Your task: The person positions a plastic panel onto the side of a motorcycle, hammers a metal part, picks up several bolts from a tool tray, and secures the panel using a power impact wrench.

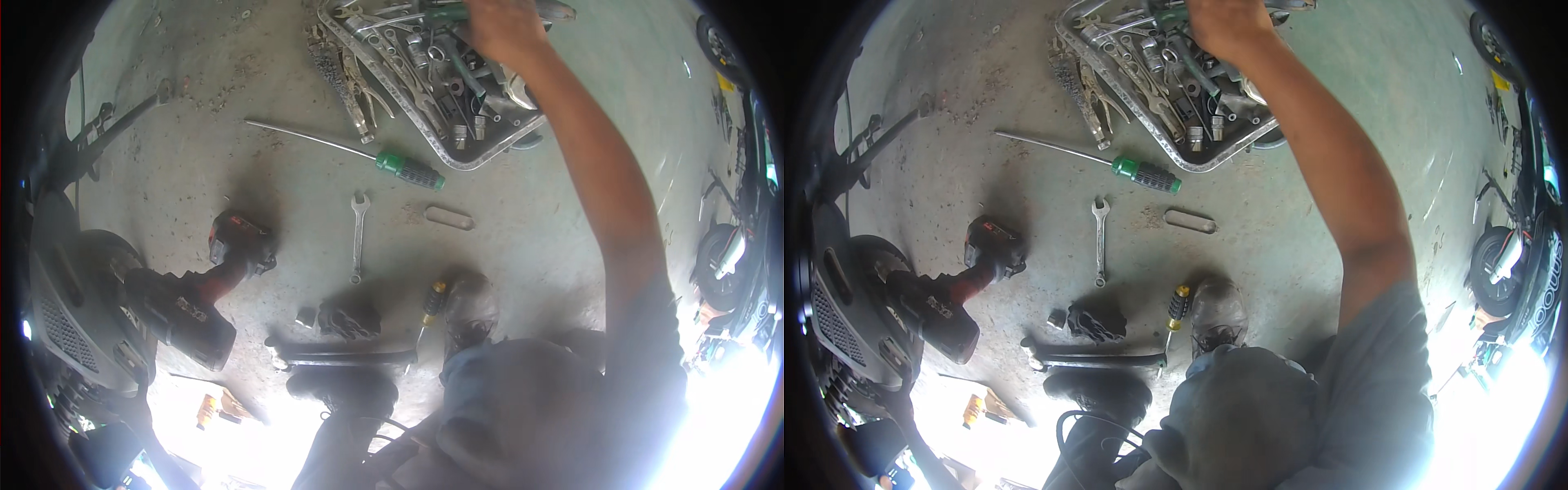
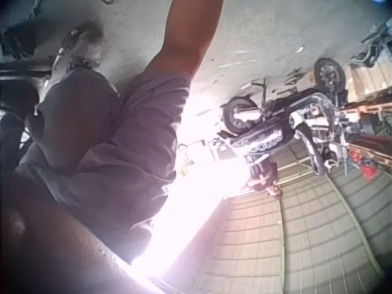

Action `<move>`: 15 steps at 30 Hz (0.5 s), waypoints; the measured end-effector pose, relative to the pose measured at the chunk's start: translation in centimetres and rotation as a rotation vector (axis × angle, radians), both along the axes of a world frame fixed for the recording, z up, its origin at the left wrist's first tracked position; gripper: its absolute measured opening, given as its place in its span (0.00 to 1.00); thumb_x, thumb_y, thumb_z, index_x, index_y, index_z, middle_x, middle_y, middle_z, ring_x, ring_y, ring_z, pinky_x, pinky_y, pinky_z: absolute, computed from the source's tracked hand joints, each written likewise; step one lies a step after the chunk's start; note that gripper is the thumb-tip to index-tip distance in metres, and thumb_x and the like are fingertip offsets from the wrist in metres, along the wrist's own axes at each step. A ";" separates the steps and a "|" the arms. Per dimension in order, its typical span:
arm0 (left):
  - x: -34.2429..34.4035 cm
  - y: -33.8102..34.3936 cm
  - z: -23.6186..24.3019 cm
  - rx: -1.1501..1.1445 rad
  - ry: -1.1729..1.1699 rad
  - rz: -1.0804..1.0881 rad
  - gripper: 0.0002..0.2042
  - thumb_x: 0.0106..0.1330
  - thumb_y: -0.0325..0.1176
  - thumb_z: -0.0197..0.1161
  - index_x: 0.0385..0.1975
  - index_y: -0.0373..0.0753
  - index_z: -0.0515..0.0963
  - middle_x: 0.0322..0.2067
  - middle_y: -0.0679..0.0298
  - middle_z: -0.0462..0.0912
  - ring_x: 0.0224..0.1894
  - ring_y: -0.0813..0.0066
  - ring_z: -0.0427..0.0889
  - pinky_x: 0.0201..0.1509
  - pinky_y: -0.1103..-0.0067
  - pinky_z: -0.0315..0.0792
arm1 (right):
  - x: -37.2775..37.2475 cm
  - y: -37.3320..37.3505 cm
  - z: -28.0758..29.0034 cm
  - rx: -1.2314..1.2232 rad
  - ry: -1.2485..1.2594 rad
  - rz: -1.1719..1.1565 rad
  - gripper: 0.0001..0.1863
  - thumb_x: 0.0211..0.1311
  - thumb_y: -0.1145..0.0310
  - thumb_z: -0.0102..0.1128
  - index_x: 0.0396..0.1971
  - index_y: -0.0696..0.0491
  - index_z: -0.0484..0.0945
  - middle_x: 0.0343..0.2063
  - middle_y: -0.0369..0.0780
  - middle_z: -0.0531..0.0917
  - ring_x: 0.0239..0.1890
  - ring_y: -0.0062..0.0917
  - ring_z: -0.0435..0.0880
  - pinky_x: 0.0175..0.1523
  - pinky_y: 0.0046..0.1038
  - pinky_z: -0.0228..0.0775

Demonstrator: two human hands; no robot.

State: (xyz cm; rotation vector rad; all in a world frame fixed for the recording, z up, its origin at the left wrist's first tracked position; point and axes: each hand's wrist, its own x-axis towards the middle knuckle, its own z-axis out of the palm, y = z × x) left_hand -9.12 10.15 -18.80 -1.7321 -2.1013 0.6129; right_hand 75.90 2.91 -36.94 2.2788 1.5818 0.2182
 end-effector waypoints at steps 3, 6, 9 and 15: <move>0.0 -0.3 0.5 -0.001 0.013 0.004 0.60 0.46 0.67 0.67 0.69 0.33 0.42 0.63 0.36 0.51 0.66 0.42 0.56 0.66 0.54 0.60 | -4.0 -5.7 2.0 0.399 0.286 0.299 0.27 0.47 0.67 0.67 0.51 0.47 0.74 0.45 0.44 0.79 0.52 0.35 0.76 0.56 0.36 0.70; 0.3 -0.1 0.3 -0.012 0.017 0.005 0.60 0.47 0.67 0.66 0.69 0.32 0.41 0.64 0.36 0.49 0.67 0.42 0.54 0.67 0.54 0.58 | -6.2 -10.9 -0.2 -0.035 0.831 0.262 0.10 0.49 0.67 0.66 0.35 0.48 0.83 0.42 0.37 0.80 0.50 0.33 0.77 0.55 0.37 0.71; 0.6 0.2 0.0 -0.022 0.007 -0.003 0.61 0.48 0.68 0.65 0.69 0.31 0.39 0.65 0.36 0.48 0.68 0.41 0.52 0.68 0.54 0.56 | -6.6 -12.0 -1.8 0.018 0.803 0.335 0.05 0.50 0.69 0.62 0.28 0.49 0.83 0.40 0.34 0.81 0.50 0.31 0.78 0.54 0.34 0.72; 1.2 -0.5 0.4 -0.060 0.027 0.022 0.61 0.49 0.69 0.63 0.69 0.29 0.37 0.67 0.35 0.44 0.70 0.41 0.48 0.69 0.54 0.52 | -8.6 -10.7 -2.0 -0.123 0.359 0.386 0.03 0.49 0.69 0.61 0.25 0.48 0.83 0.38 0.34 0.80 0.49 0.31 0.76 0.59 0.38 0.64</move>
